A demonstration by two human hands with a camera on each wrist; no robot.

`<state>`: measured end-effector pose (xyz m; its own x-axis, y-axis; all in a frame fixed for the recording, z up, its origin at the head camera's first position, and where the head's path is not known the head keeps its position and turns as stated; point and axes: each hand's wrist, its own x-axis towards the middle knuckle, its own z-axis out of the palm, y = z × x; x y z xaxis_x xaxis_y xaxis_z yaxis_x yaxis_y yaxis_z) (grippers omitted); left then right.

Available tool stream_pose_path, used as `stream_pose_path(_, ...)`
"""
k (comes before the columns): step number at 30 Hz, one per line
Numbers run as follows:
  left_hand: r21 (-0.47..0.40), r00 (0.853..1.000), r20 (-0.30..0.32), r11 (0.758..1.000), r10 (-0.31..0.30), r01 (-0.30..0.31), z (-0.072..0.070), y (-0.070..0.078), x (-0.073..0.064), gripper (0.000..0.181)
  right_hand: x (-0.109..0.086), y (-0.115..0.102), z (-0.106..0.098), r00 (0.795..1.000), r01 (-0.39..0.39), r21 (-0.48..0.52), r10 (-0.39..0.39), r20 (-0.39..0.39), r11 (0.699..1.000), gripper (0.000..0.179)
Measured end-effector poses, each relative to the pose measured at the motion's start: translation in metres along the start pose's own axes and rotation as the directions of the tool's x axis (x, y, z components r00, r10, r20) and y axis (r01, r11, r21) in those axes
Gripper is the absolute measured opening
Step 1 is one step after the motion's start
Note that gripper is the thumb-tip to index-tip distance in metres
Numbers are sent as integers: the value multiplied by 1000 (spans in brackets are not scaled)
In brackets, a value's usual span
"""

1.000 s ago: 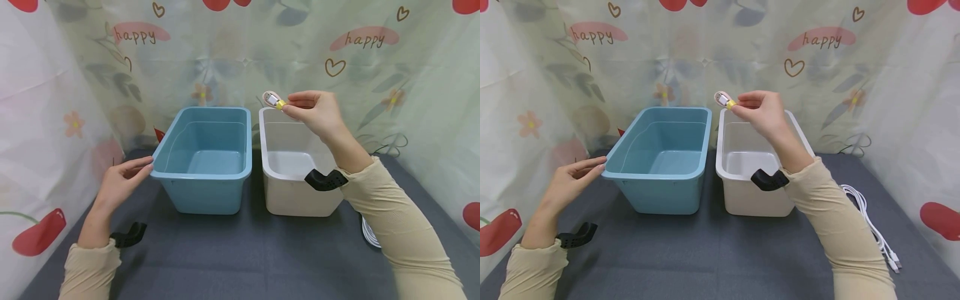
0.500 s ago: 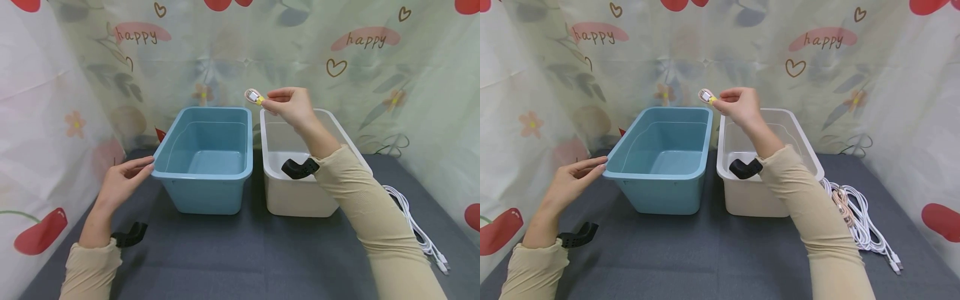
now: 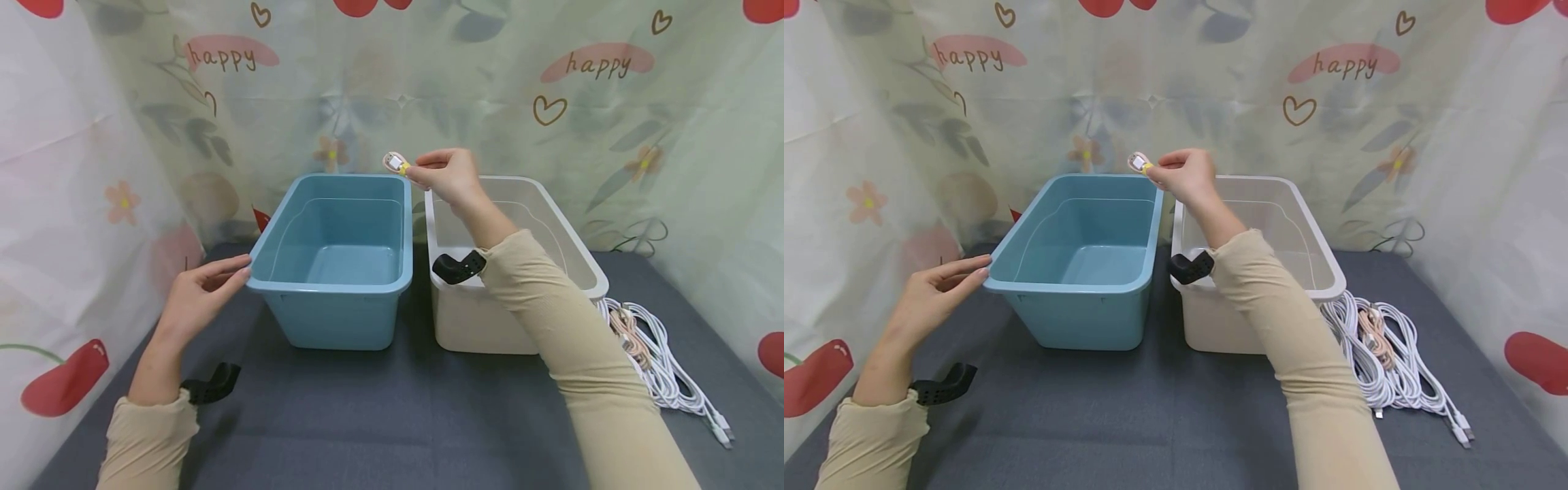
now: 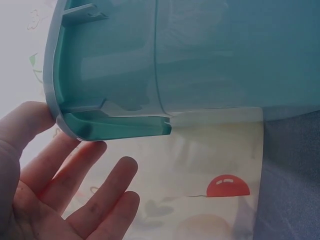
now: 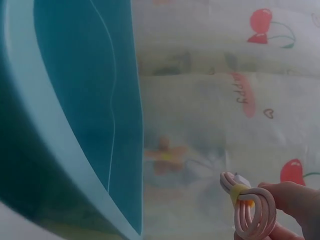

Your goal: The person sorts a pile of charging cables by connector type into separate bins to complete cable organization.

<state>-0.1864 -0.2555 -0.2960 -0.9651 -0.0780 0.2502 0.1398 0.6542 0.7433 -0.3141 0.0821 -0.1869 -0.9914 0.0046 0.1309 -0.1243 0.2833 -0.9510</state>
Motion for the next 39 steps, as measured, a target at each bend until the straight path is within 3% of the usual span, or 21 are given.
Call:
stream_pose_path(26,-15,1000,-2,1000,-19,19,2,2,-2,52,27,13,57,994,-110,67,110,3,992,33)
stream_pose_path(33,-20,1000,-5,1000,-13,12,1,1,-1,52,36,11,71,989,-146,179,146,15,973,34)
stream_pose_path(39,-24,1000,-3,1000,-16,15,1,1,-1,52,44,12,80,984,-176,153,180,-12,972,32)
